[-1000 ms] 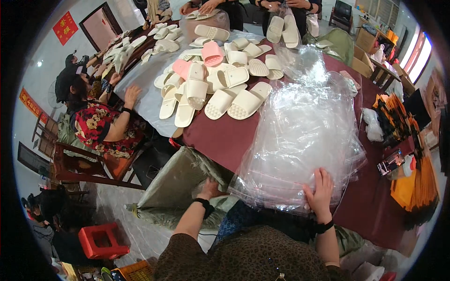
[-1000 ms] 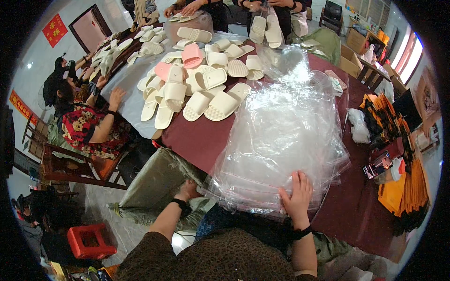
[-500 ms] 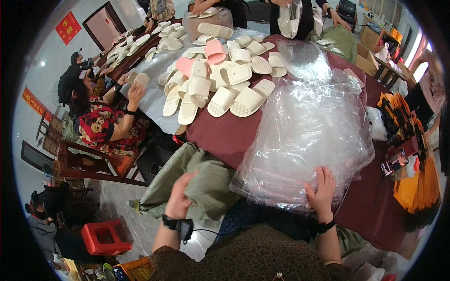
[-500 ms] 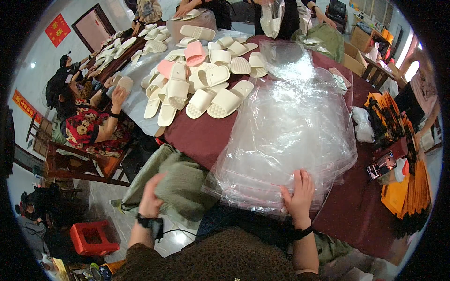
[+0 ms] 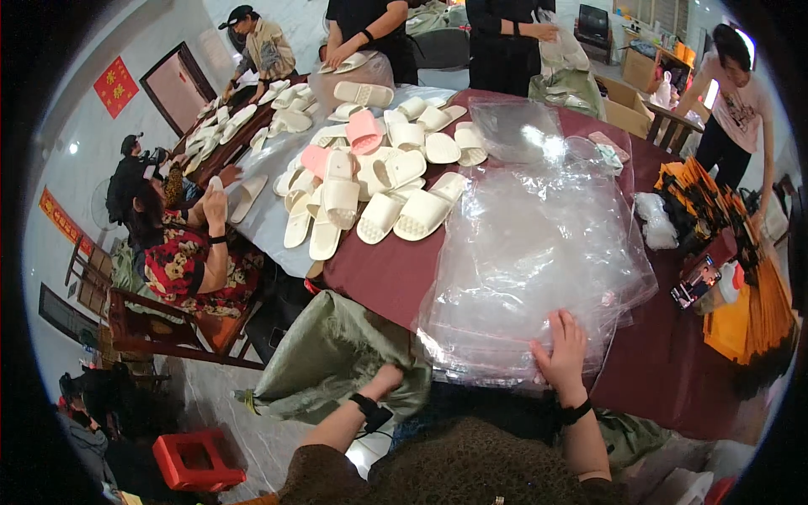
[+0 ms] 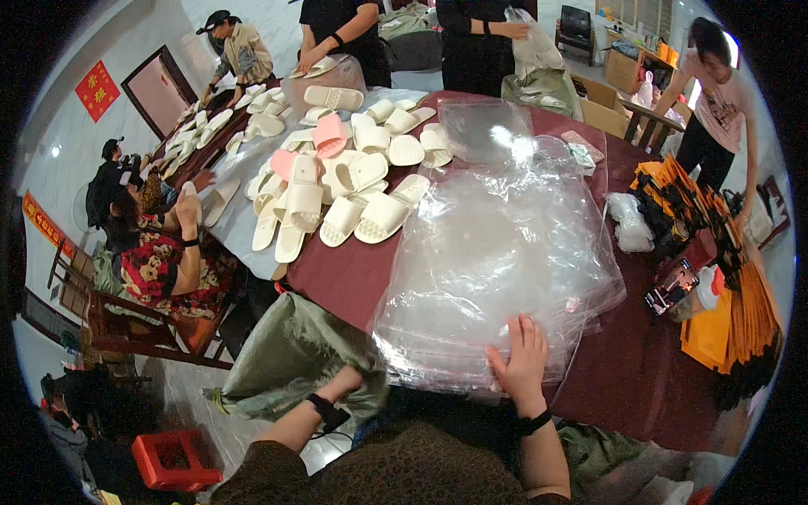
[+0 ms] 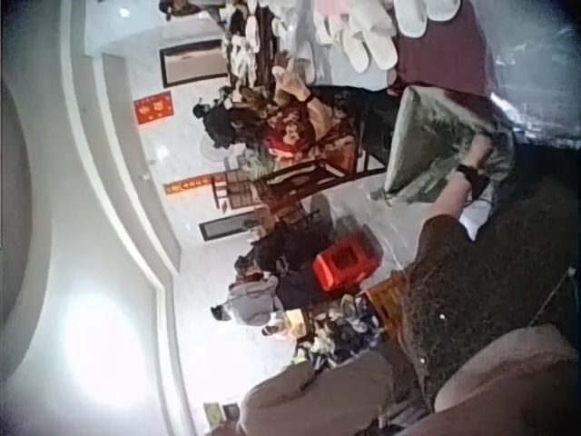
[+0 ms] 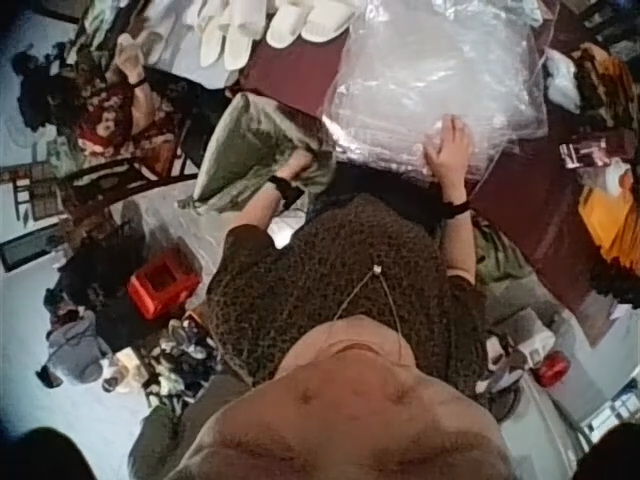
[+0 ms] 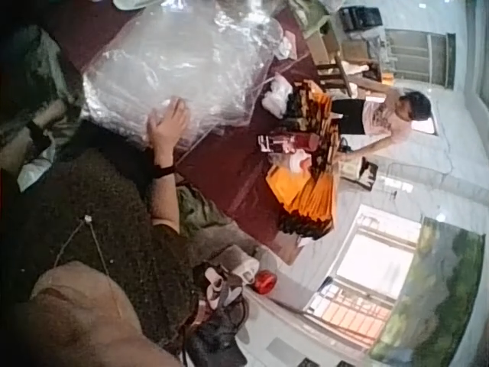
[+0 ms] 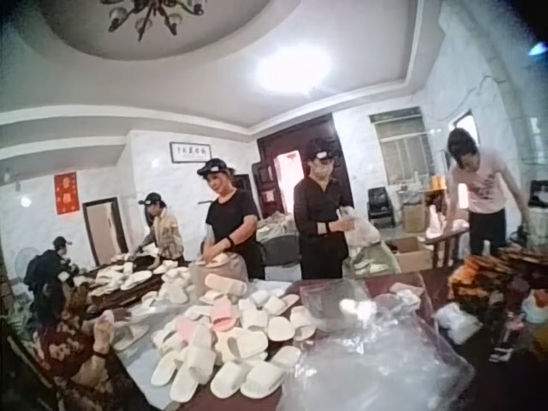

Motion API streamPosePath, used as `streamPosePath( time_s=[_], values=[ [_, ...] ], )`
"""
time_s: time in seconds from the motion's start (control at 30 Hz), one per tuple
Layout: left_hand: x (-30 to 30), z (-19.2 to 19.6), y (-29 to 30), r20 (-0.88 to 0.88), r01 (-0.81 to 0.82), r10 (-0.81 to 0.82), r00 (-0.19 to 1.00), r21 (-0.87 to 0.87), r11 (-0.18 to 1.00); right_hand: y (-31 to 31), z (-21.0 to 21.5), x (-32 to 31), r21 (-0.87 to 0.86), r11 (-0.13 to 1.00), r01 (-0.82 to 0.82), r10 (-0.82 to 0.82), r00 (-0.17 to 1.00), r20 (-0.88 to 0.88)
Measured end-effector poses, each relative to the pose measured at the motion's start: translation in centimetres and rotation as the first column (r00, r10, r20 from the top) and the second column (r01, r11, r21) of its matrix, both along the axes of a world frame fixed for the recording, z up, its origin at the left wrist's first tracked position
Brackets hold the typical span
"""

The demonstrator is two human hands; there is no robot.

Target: Packing finished white sandals into plastic bags for shipment.

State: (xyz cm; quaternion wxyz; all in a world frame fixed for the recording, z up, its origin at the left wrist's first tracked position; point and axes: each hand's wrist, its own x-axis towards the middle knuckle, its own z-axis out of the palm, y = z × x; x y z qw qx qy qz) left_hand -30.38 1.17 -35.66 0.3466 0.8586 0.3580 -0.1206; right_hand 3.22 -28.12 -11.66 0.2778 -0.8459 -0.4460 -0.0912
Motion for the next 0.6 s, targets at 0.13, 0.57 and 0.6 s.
streamPosePath(
  time_s=[0.13,0.57,0.6],
  values=[
    [0.5,4.8,-0.7,0.031,0.254,-0.258,0.966,0.098,0.962,-0.4,-0.3,0.3,-0.003,0.999,0.041,-0.041,0.999,-0.012],
    [25.2,31.9,12.2,0.389,-0.092,-0.244,0.888,0.672,0.734,-1.2,-0.5,0.3,-0.011,0.998,0.062,-0.061,0.997,0.051],
    [27.0,30.6,14.0,0.339,-0.091,-0.23,0.912,0.714,0.694,-1.0,-0.6,0.2,-0.02,0.998,0.057,-0.055,0.995,0.079]
  ],
)
